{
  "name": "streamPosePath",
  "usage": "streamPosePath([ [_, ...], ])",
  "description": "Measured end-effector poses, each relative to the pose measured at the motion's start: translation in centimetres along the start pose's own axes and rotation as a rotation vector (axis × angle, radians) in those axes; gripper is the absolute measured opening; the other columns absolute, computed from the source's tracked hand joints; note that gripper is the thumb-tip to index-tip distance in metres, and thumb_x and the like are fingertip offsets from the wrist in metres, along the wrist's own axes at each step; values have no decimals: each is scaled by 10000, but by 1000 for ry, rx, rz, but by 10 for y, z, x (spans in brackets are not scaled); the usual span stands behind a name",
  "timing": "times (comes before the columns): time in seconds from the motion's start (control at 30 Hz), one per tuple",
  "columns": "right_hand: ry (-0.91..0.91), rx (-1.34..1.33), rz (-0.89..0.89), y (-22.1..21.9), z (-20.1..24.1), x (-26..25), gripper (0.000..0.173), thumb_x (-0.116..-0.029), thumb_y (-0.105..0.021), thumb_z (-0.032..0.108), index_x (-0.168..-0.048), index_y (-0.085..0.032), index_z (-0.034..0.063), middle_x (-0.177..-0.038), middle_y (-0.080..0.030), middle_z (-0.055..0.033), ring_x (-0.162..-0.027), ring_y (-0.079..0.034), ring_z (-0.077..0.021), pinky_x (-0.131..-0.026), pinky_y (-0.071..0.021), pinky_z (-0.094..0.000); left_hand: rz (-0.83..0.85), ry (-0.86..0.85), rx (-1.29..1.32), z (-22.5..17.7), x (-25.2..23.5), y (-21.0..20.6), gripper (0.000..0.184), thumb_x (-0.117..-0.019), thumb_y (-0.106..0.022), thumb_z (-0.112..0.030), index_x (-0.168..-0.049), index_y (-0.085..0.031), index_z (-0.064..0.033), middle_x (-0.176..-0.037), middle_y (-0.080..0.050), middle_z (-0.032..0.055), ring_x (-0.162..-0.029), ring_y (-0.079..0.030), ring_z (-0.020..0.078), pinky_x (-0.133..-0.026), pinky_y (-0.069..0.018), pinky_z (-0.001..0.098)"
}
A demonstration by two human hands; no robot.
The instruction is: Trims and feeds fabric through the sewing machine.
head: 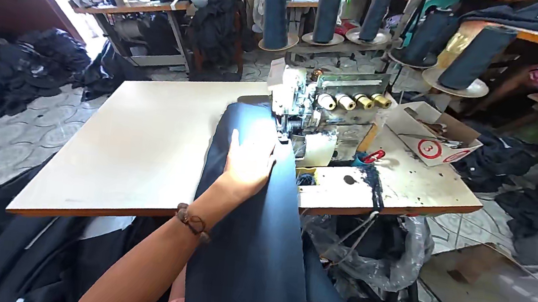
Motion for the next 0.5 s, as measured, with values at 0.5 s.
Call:
streamPosePath([
  [0.5, 185, 175, -158, 70, -3, -144, 200, -990, -657, 241, -884, -629, 74, -765, -581, 108, -713, -501, 129, -663, -423, -62, 357, 166, 62, 69, -148, -14, 506, -1114, -308, -276, -1569, -400, -75, -1676, -301, 115, -1551, -253, 364, -1162, -107, 757],
])
Point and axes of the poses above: each hand's wrist, its own x-axis away from the middle knuckle, its own y-axis out of the back of the hand, z = x × y, the point moved 1 cm from there along -x, towards the middle knuckle
